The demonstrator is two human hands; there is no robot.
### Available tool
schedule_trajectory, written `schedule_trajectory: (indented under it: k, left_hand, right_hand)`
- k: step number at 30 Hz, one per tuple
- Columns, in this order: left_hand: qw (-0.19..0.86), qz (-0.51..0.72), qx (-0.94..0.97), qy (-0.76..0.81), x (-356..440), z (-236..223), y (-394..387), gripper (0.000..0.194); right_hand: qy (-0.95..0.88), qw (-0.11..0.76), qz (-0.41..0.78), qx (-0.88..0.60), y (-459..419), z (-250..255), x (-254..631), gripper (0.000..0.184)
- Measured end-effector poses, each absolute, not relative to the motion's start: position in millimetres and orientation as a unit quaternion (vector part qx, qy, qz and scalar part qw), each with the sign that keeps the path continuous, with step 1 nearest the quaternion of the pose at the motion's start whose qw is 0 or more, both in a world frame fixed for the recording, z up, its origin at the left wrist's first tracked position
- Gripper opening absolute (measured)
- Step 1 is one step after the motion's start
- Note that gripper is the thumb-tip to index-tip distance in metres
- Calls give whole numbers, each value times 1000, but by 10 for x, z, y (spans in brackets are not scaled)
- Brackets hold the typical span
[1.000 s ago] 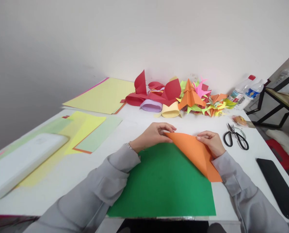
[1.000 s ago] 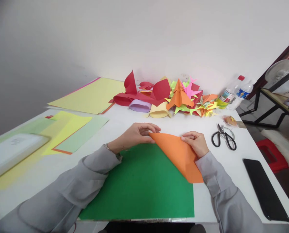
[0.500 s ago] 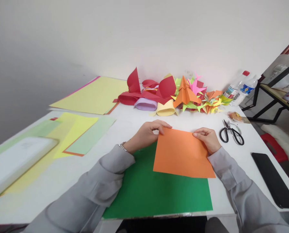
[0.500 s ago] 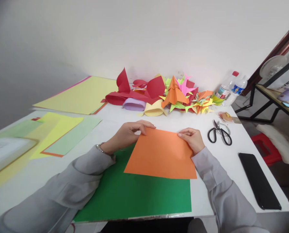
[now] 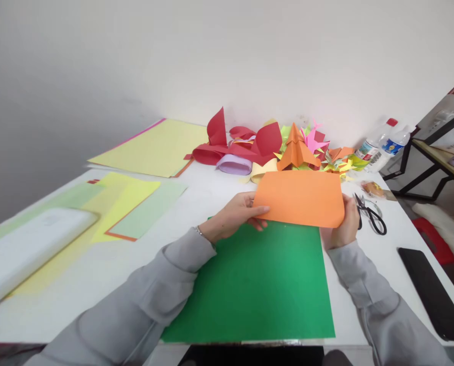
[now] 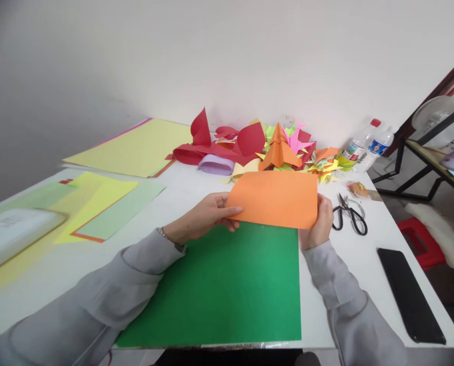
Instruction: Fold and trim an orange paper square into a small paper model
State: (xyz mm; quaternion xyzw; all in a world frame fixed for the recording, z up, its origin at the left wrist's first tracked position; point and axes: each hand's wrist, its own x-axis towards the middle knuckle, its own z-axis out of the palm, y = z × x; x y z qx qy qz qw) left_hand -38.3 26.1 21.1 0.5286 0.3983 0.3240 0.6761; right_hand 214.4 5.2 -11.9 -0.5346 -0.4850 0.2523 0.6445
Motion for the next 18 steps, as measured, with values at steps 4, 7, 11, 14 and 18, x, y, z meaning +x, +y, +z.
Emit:
schedule_trajectory:
  k: [4,7,11,14,18]
  left_hand:
    - [717,273,491,413,-388,201,263,35]
    - [736,237,461,436,-388,180,276,33]
    - [744,225,430,460,-369,179,274,32]
    - [763,208,415,450,-345,184,249,32]
    - [762,159,448,439,-315,138,217,33]
  right_hand:
    - [-568,610,-96,-544,-139,-21,2158,53]
    - [-763,433,-201,-437,-307,76,2081,53]
    - [-875,265,-209,-346,-405,115,1926,54]
    - [-899,195,-185,-347,-351,56,1897,47]
    - [-906,154,-154,-364,-246,-72,1957,27]
